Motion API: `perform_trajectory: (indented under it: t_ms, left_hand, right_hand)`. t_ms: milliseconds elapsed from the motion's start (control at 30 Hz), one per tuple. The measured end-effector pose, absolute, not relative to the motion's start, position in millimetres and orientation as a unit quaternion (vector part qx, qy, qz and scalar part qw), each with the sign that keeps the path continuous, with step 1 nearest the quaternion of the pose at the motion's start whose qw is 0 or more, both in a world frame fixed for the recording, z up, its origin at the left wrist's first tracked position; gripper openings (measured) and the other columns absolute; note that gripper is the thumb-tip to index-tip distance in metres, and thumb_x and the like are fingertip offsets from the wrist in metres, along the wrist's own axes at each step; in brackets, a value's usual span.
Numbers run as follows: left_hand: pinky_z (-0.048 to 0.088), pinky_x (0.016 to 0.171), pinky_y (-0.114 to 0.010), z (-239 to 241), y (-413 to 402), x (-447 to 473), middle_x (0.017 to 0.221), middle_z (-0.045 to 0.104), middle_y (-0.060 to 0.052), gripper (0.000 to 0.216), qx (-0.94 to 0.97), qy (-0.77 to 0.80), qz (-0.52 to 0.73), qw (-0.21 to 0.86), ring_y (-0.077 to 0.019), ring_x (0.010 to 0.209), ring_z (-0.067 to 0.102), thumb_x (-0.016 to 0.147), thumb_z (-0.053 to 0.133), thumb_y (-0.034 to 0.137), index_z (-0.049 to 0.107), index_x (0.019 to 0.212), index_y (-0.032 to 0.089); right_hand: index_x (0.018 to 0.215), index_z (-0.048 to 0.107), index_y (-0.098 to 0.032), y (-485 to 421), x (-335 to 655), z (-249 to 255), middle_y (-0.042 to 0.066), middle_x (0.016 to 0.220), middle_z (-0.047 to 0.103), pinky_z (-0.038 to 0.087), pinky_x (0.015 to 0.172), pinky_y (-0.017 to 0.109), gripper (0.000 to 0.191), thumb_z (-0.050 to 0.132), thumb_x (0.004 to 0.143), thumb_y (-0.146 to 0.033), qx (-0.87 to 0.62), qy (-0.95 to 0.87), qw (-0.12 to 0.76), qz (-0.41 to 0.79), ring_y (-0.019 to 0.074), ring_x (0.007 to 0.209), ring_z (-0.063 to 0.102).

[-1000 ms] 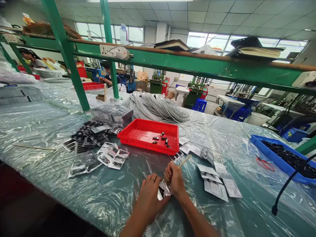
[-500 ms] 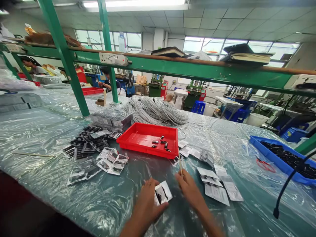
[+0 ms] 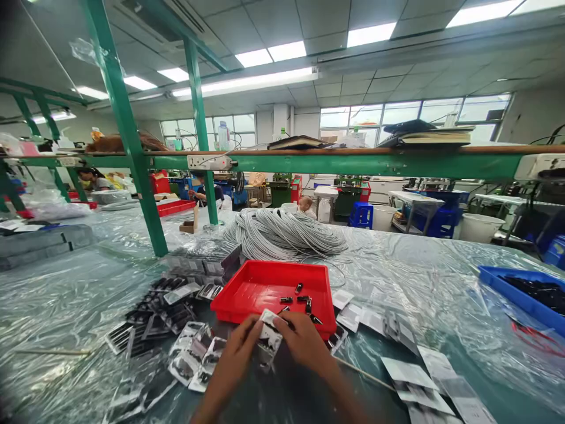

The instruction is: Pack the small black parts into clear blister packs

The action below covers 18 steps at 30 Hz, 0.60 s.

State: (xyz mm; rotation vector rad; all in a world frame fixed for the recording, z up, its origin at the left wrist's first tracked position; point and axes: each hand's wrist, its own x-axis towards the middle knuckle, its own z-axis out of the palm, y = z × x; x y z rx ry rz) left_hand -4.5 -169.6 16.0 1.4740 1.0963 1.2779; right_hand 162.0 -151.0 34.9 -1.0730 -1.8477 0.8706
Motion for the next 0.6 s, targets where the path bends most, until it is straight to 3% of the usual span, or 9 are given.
perform_trajectory:
  t_ms: [200,267,333,433,600]
  left_hand:
    - [0.040,0.058,-0.022,48.0,-88.1,-4.2,0.067,0.060,0.001,0.039,0.606,0.318,0.530,0.500,-0.0135,0.061,0.052,0.079,0.064,0.055,0.065,0.082,0.017]
    - [0.038,0.056,-0.022,50.4,-68.9,6.2,0.064,0.057,0.003,0.037,0.616,0.318,0.526,0.493,-0.0124,0.059,0.050,0.080,0.062,0.054,0.062,0.077,0.017]
    - [0.037,0.055,-0.022,46.5,-53.5,17.6,0.062,0.054,0.003,0.037,0.621,0.328,0.526,0.480,-0.0125,0.058,0.049,0.082,0.060,0.054,0.061,0.075,0.017]
    - [0.038,0.059,-0.023,34.8,-37.2,30.5,0.064,0.053,0.003,0.036,0.624,0.338,0.528,0.466,-0.0129,0.062,0.049,0.084,0.058,0.052,0.059,0.073,0.017]
    - [0.038,0.060,-0.023,21.8,-27.8,29.5,0.067,0.056,0.002,0.034,0.654,0.328,0.475,0.489,-0.0133,0.065,0.050,0.082,0.062,0.049,0.062,0.074,0.016]
  right_hand:
    - [0.073,0.063,-0.020,-86.8,146.7,30.7,-0.001,0.059,0.053,0.037,0.048,0.027,0.046,0.053,0.085,-0.063,-0.336,-0.552,0.526,0.554,0.0142,0.050,0.045]
    - [0.082,0.064,-0.021,-75.0,146.8,27.2,0.001,0.067,0.059,0.043,0.054,0.028,0.041,0.057,0.084,-0.061,-0.354,-0.535,0.581,0.501,0.0165,0.057,0.052]
    - [0.089,0.064,-0.021,-67.7,150.6,24.3,0.004,0.079,0.065,0.046,0.065,0.030,0.035,0.060,0.085,-0.055,-0.404,-0.553,0.631,0.363,0.0195,0.070,0.058]
    - [0.088,0.067,-0.020,-61.7,159.2,19.3,0.008,0.088,0.067,0.046,0.074,0.033,0.032,0.055,0.091,-0.049,-0.453,-0.600,0.629,0.198,0.0224,0.080,0.061]
    - [0.073,0.066,-0.019,-53.2,172.7,10.2,0.004,0.069,0.067,0.044,0.060,0.028,0.034,0.065,0.083,-0.052,-0.499,-0.620,0.547,0.259,0.0195,0.065,0.060]
